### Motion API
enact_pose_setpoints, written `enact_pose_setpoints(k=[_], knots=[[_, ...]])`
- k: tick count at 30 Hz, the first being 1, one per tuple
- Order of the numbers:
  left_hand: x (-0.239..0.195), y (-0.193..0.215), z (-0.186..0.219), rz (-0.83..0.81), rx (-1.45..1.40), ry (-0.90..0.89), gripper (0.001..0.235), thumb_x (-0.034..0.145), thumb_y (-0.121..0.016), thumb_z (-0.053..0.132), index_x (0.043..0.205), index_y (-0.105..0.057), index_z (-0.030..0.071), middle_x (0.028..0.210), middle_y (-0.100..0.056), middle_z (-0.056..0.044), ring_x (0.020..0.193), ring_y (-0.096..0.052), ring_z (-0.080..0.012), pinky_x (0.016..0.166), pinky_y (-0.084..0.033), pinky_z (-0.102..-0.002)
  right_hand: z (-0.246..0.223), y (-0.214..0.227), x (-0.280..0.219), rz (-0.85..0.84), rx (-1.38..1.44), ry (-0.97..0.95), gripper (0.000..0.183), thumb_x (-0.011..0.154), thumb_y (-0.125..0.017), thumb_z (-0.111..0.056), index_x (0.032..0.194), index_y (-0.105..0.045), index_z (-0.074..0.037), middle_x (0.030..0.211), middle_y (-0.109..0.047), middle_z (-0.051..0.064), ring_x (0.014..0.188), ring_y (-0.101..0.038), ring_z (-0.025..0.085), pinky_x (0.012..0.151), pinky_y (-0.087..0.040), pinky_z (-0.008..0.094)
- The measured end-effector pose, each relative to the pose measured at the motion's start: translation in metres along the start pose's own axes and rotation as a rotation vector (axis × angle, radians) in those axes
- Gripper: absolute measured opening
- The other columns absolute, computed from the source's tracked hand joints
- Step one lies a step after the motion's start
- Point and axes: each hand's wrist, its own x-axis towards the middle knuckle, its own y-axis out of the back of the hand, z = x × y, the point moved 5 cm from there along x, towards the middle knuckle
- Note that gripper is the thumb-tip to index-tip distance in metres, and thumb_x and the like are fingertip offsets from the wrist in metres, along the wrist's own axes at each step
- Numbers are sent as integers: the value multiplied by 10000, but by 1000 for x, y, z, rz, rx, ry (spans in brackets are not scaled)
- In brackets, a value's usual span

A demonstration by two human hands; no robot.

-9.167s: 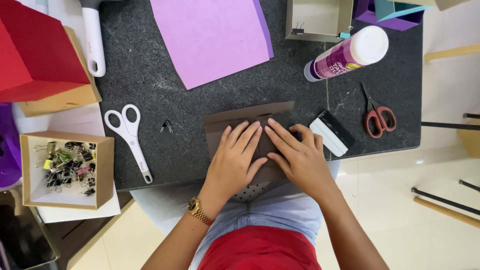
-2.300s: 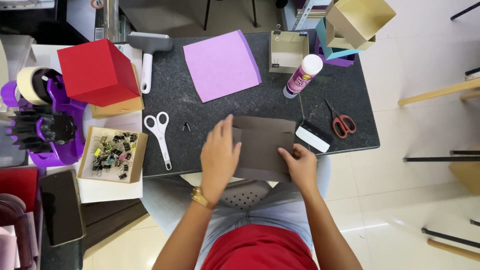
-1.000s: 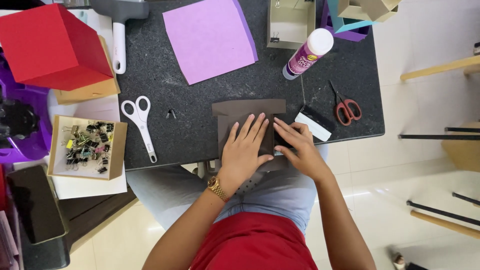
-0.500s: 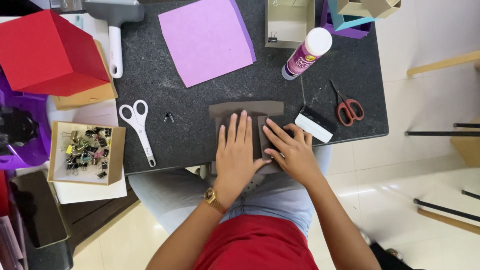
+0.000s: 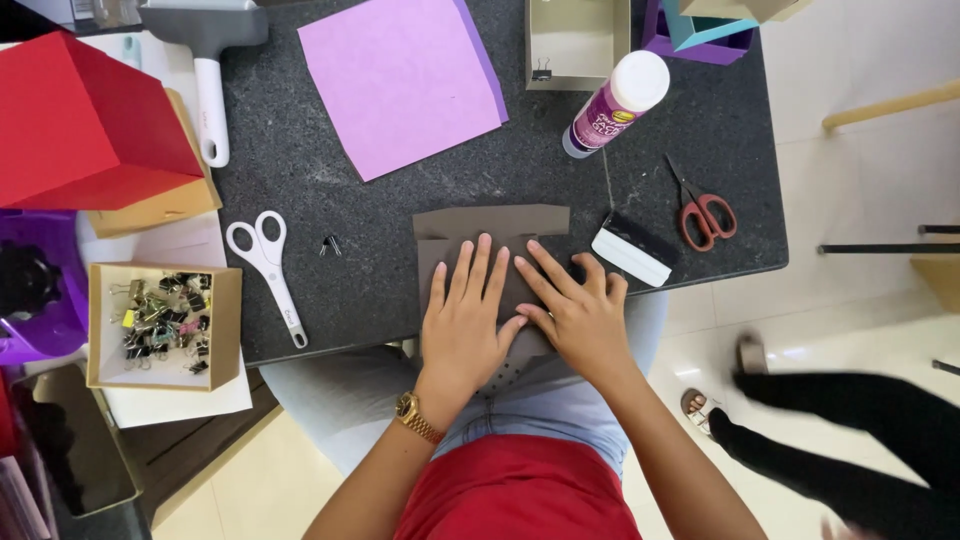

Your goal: Cutting and folding brown cardstock to create a small box.

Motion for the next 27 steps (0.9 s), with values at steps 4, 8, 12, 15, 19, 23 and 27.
enact_pose_setpoints(k=[4,8,12,15,19,23,27], knots=[[0,2,0,-14,-18,-9,835,899,-590,539,1602,-311,184,1681,-237,-130,1542,-204,-334,1208,-135,-553,-7,0,0,55,-20,-33,533,1024,-414,-606,1519,-497,-428,1568,-469,-195,1292,-430,248,907,-275,457],[2,2,0,-10,-37,4,782,931,-552,526,1599,-326,189,1681,-238,-140,1542,-207,-332,1208,-128,-547,-11,-1,0,78,-20,-85,482,1083,-394,-486,1546,-483,-383,1560,-493,-179,1294,-445,255,886,-276,451],[3,0,-2,-20,-28,12,770,928,-553,535,1598,-329,228,1683,-227,-136,1545,-195,-341,1209,-140,-554,-15,-1,3,77,-14,-110,493,1099,-395,-434,1577,-450,-327,1585,-471,-166,1290,-440,277,870,-263,474],[3,3,-1,-15,-36,11,725,946,-541,506,1594,-337,253,1681,-234,-138,1542,-199,-351,1203,-143,-559,-16,-3,3,37,-21,-127,495,1103,-381,-414,1585,-429,-312,1601,-453,-157,1300,-426,276,870,-255,481],[3,1,-2,-22,-52,16,682,969,-507,494,1591,-339,269,1679,-232,-140,1538,-201,-358,1197,-158,-564,-5,-6,4,-23,44,-143,495,1102,-385,-375,1590,-416,-294,1599,-454,-146,1309,-405,285,888,-258,490],[3,4,-2,-23,-69,13,681,977,-504,500,1594,-335,263,1676,-235,-147,1535,-208,-361,1195,-164,-566,20,-10,4,-149,376,-88,467,1046,-512,-343,1512,-522,-314,1484,-570,-110,1362,-406,264,960,-277,465],[4,6,-3,-32,-91,6,683,973,-524,478,1591,-343,249,1671,-239,-160,1529,-215,-376,1187,-173,-578,22,-7,1,-127,277,7,571,998,-586,-456,1536,-497,-288,1622,-440,-121,1362,-395,261,945,-267,442]])
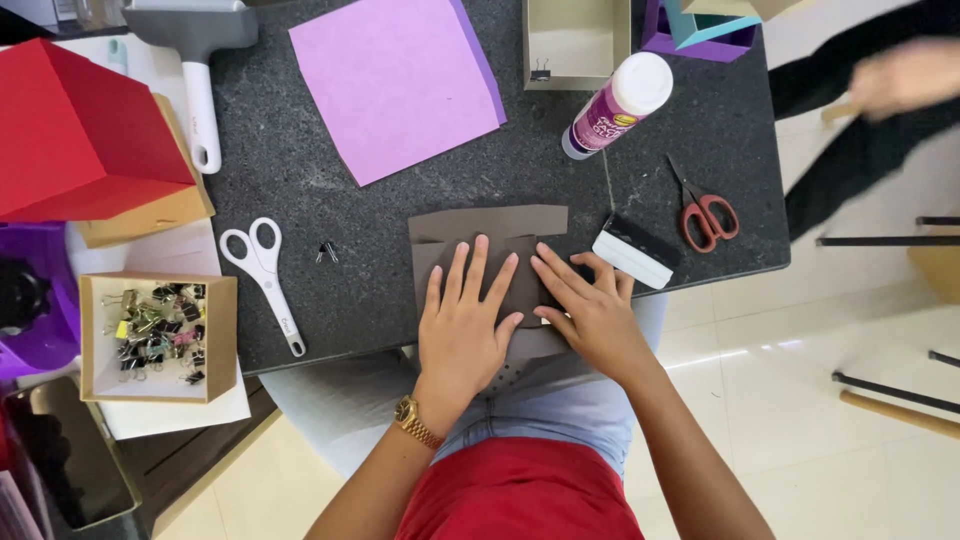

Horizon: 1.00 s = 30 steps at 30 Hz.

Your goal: Cutting and folding brown cardstock to create a small box.

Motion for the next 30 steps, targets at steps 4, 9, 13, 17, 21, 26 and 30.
enact_pose_setpoints(k=[4,9,13,17,21,26,30], knots=[[0,0,0,1,1,2,674,989,-481,509,1590,-344,238,1673,-238,-164,1531,-216,-376,1186,-173,-574,5,-5,-1,19,-121,25,609,985,-539,-552,1545,-479,-322,1621,-426,-169,1370,-380,249,959,-249,461],[1,-2,0,22,2,-13,725,951,-540,533,1590,-347,249,1669,-248,-172,1525,-234,-391,1179,-205,-572,-2,-4,-1,62,-254,31,628,994,-455,-605,1568,-441,-352,1618,-418,-186,1355,-402,254,920,-259,474],[1,-6,-1,28,17,-14,719,951,-537,519,1594,-339,266,1674,-240,-170,1530,-220,-395,1183,-186,-572,-10,1,1,103,-294,23,622,988,-458,-605,1554,-468,-349,1586,-467,-169,1330,-436,268,892,-276,480],[2,-4,-1,17,-8,-16,679,958,-526,500,1581,-368,280,1672,-242,-174,1530,-212,-405,1179,-187,-578,-14,7,2,128,-352,17,617,977,-452,-628,1542,-476,-382,1572,-476,-191,1318,-448,263,881,-273,483],[2,-4,-1,10,-33,-6,688,950,-542,498,1580,-368,283,1676,-226,-181,1532,-205,-411,1176,-198,-577,-20,11,2,161,-381,11,601,975,-457,-639,1511,-525,-374,1528,-526,-177,1296,-469,257,864,-277,477],[2,-2,-2,21,-6,-10,663,958,-541,457,1577,-376,287,1675,-226,-180,1533,-204,-408,1180,-199,-568,-25,12,3,155,-370,-41,583,959,-499,-624,1493,-542,-394,1510,-527,-169,1308,-436,266,881,-268,485],[1,0,-1,38,23,-24,642,970,-532,449,1576,-373,310,1674,-228,-174,1531,-216,-403,1183,-220,-555,-21,8,1,153,-348,-59,590,937,-526,-637,1489,-529,-426,1527,-491,-142,1326,-403,290,878,-272,491]])
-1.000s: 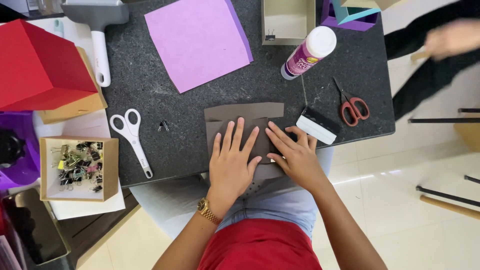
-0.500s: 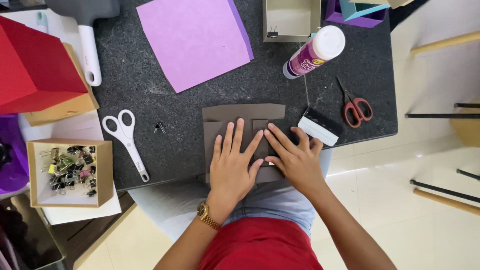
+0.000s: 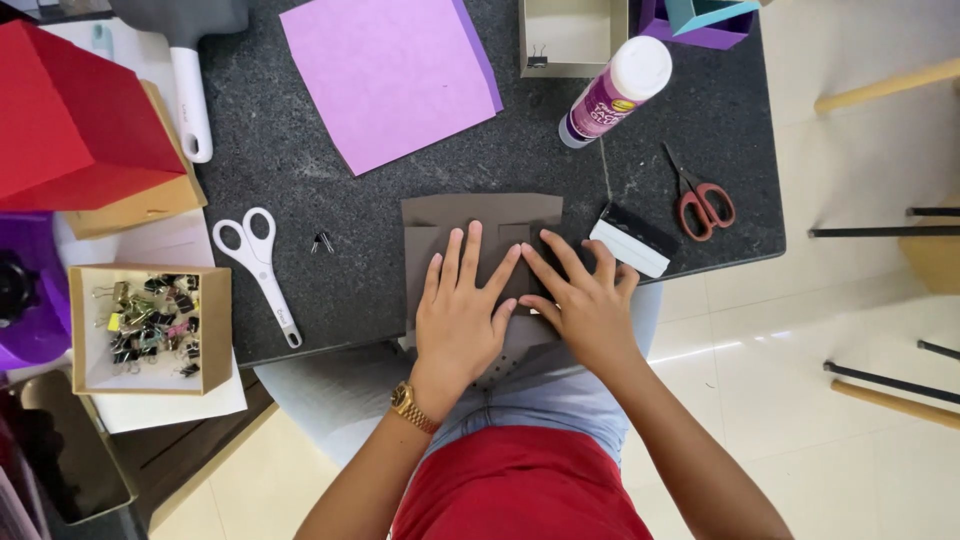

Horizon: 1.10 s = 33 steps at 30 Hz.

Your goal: Cutting and folding brown cardstock to create a small box.

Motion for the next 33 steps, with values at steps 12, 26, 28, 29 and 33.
enact_pose_setpoints(k=[12,26,28,29,33], knots=[[11,4,3,-90,-138,102,649,983,-554,356,1587,-349,240,1670,-178,-233,1539,-152,-435,1192,-133,-586,110,-21,8,-6,197,-418,476,952,-720,-493,1307,-591,-204,1313,-505,4,1293,-370,345,984,-330,620],[12,0,2,-83,-140,102,680,983,-540,375,1605,-303,239,1675,-156,-231,1541,-116,-428,1193,-98,-574,19,-13,17,-118,326,-162,378,934,-746,-392,1270,-625,-266,1142,-511,-58,1123,-455,224,916,-421,516],[12,1,0,-104,-158,106,681,986,-535,378,1608,-292,247,1679,-147,-223,1543,-109,-422,1195,-94,-570,19,-14,24,-36,273,-171,371,934,-752,-403,1252,-633,-252,1133,-543,-68,1088,-460,215,892,-411,477],[12,2,0,-113,-175,98,680,984,-537,369,1606,-294,247,1680,-142,-222,1544,-108,-420,1196,-89,-573,20,-11,32,33,237,-174,379,938,-760,-367,1261,-631,-216,1115,-551,-30,1086,-457,258,891,-408,527],[12,0,-1,-122,-158,90,688,986,-532,380,1611,-276,255,1686,-129,-204,1547,-99,-403,1202,-82,-569,29,-10,69,67,366,-168,414,917,-784,-349,1262,-644,-167,1070,-589,5,1096,-479,334,886,-431,579]])
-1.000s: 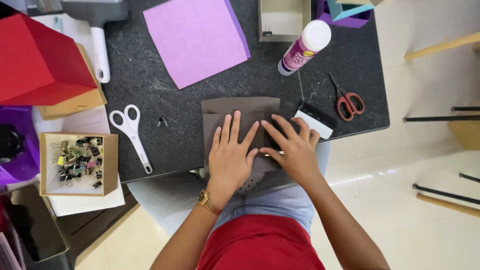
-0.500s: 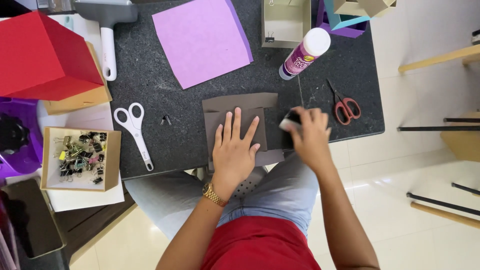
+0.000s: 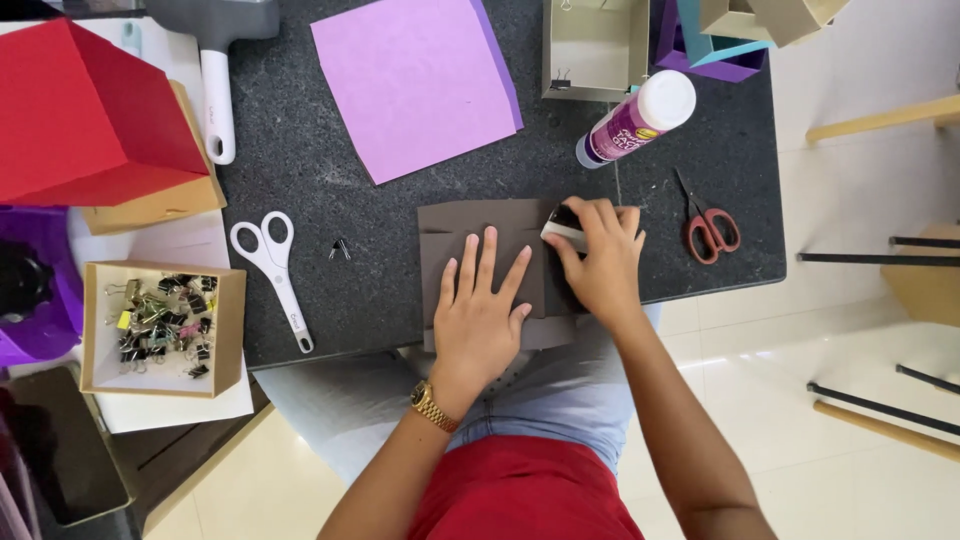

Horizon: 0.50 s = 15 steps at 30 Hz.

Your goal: Cutting and folding brown cardstock to create a small box.

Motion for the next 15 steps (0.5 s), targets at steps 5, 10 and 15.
enact_pose_setpoints(k=[5,10,15], knots=[[0,1,-1,-7,-63,-2,675,985,-523,366,1605,-283,249,1686,-119,-208,1546,-91,-409,1195,-77,-579,-8,11,-20,-73,146,-63,447,892,-806,-297,1300,-646,-207,1092,-617,4,1100,-498,328,906,-433,547],[2,-3,-2,1,-66,-7,682,981,-527,365,1606,-284,244,1685,-120,-211,1545,-89,-412,1189,-82,-581,-14,-2,-45,-32,14,-89,386,895,-811,-319,1243,-682,-213,1043,-592,-44,1031,-492,243,864,-422,444],[1,-2,-2,36,-43,-8,681,973,-535,383,1600,-303,252,1687,-132,-205,1546,-106,-406,1191,-99,-580,-30,-1,-33,149,-95,-55,332,944,-786,-300,1231,-678,-173,1044,-568,1,998,-446,254,823,-374,448]])
